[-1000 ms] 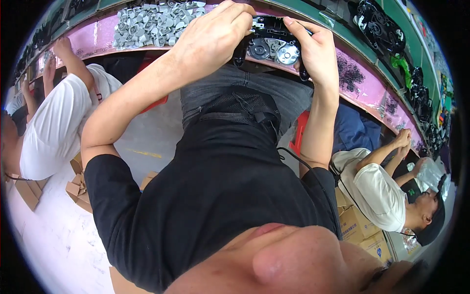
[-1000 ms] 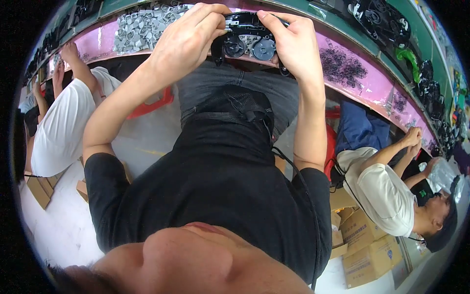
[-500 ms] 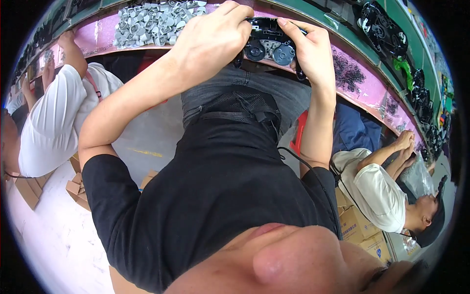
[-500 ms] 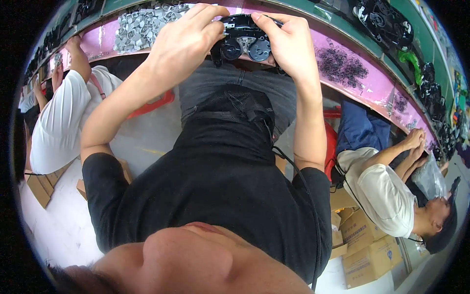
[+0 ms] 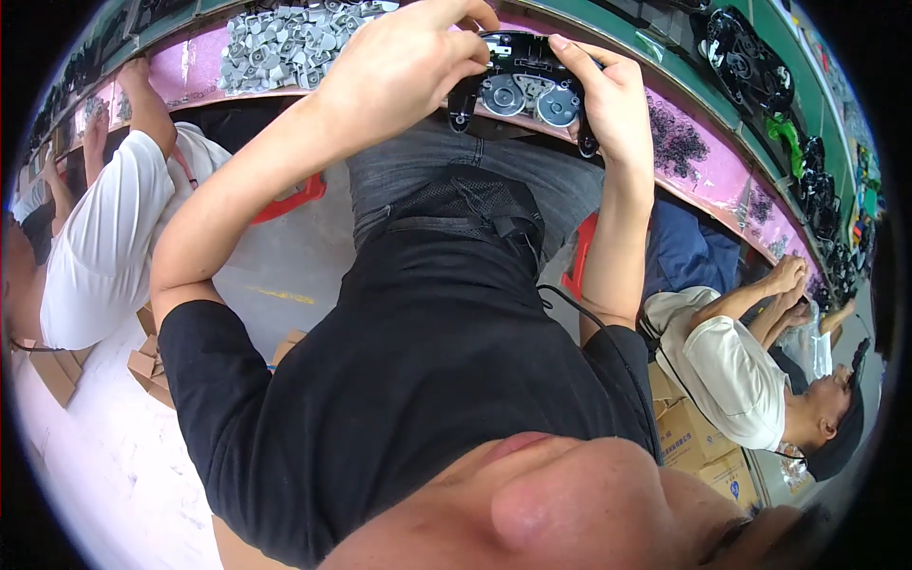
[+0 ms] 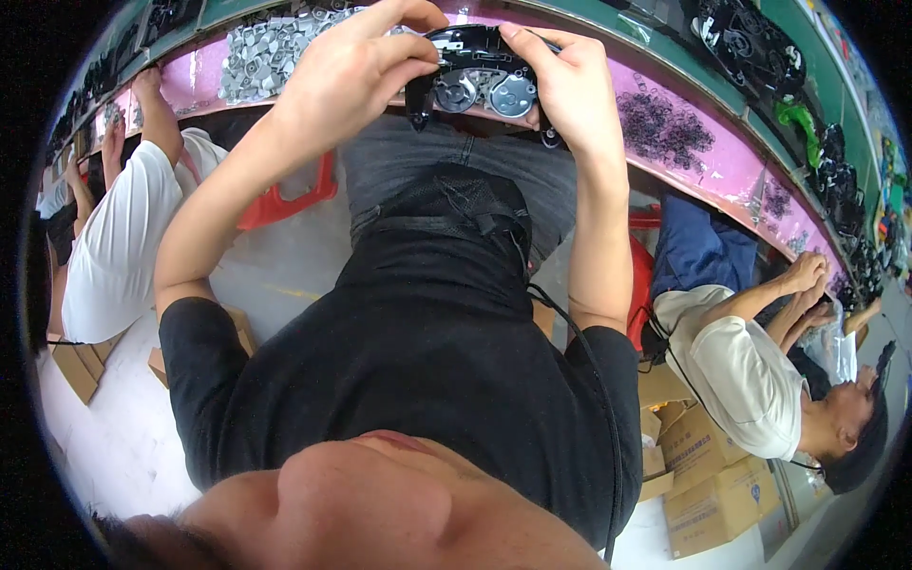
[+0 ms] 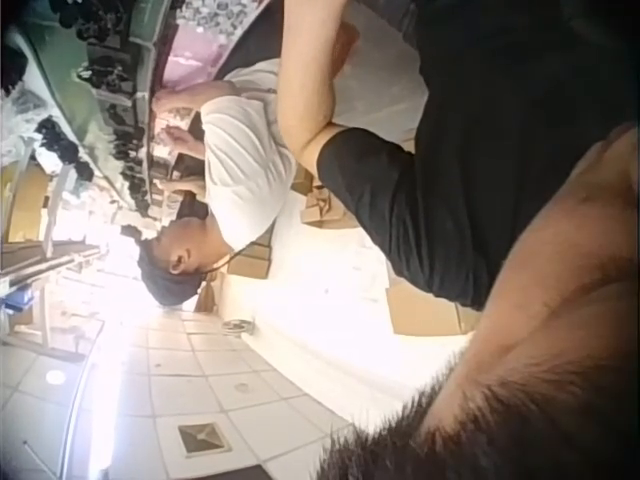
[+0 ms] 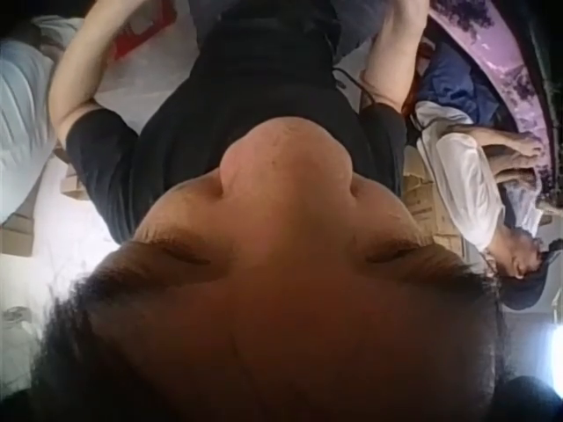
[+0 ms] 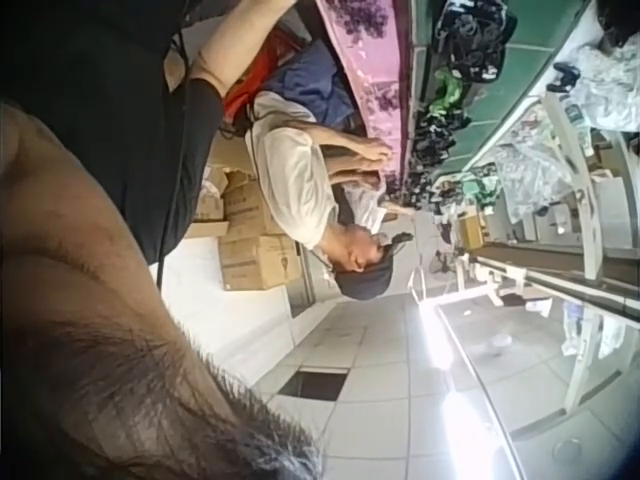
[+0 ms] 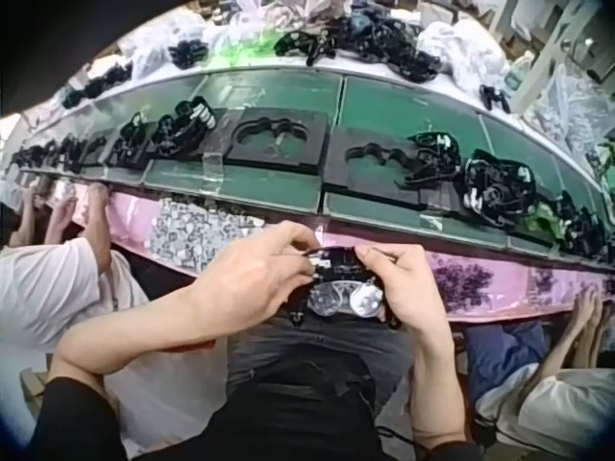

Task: Assembling internal components into game controller housings on an assembly line.

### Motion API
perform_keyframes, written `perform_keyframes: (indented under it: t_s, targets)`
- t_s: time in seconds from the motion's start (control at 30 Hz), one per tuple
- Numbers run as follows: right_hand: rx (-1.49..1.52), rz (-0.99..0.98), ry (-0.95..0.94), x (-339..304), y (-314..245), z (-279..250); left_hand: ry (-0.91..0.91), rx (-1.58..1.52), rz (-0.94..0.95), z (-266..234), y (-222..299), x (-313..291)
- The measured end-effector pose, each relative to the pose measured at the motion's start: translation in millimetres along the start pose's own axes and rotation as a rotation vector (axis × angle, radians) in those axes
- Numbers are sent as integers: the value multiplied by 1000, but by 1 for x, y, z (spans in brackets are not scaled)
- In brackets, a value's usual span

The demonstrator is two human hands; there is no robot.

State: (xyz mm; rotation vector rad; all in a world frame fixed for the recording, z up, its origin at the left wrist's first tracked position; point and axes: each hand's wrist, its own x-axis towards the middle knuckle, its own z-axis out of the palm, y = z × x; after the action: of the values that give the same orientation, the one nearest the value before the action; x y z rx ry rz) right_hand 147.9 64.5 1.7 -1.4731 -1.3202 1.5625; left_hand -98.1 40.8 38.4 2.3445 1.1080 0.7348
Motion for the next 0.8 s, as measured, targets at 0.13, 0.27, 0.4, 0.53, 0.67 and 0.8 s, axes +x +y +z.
perform_keyframes:
  t_s: [0.13,0.27,0.4,0.53,0.67,0.8]
  targets:
    - [84,-7,-8,5,3,-14,248,-167,-137,-15,13,12]
    - [101,47,19,0,-12,-13,90,-518,-529,1,-23,-13]
    - [127,83,23,0,-10,-18,-65,-840,-629,16,-17,-17]
    - [98,-62,16,0,-10,-29,-4,-1000,-597,38,-20,-6]
    - [68,-240,150,-12,-22,-59,153,-1026,-592,57,-63,27]
    - [34,-280,267,-14,-19,-62,348,-1146,-648,68,-69,84]
